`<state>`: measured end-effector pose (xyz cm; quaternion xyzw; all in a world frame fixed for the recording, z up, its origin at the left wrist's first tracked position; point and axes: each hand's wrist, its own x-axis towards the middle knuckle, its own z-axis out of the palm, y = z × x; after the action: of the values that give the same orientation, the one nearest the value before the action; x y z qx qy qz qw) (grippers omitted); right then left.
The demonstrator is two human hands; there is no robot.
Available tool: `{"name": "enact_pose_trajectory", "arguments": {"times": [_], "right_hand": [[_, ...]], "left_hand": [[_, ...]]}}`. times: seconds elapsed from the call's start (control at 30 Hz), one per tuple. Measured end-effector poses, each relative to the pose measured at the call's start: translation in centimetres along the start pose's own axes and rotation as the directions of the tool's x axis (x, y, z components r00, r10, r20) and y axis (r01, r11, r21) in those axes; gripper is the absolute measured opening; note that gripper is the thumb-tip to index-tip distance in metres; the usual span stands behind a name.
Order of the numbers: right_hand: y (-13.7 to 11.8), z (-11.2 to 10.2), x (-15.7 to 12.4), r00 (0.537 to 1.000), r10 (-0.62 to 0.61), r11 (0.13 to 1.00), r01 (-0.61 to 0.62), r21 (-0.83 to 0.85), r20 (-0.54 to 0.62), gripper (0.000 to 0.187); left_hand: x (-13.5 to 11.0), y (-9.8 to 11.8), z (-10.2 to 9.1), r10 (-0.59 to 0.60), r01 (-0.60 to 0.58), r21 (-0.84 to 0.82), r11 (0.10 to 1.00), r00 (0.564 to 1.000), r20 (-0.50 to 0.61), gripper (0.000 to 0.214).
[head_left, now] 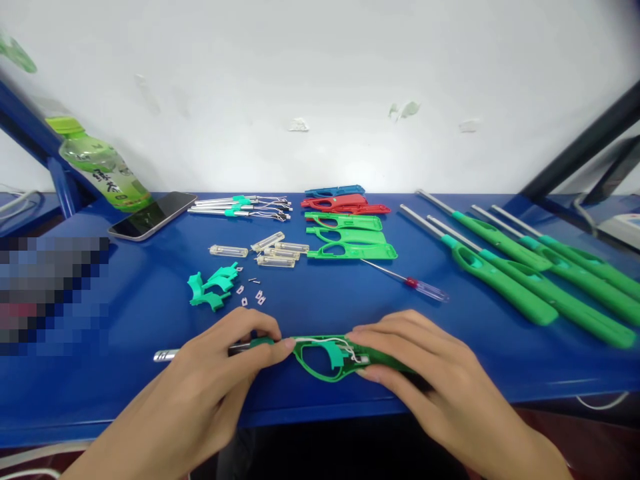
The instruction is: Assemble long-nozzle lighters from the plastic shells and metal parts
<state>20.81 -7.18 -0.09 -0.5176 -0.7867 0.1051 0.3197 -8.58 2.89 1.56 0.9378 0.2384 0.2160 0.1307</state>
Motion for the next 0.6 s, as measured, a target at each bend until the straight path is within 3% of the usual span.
{"name": "enact_pose_trajectory", "arguments": {"times": [0.6], "right_hand": [[-0.05,0.02,-0.08,1.000,0.015,1.000,-0.015,0.003,-0.006,0.032]], "left_hand": [[-0.20,-0.32,0.01,0.017,-0.016,0.058,0.998,1.000,-0.019,0.052]]}}
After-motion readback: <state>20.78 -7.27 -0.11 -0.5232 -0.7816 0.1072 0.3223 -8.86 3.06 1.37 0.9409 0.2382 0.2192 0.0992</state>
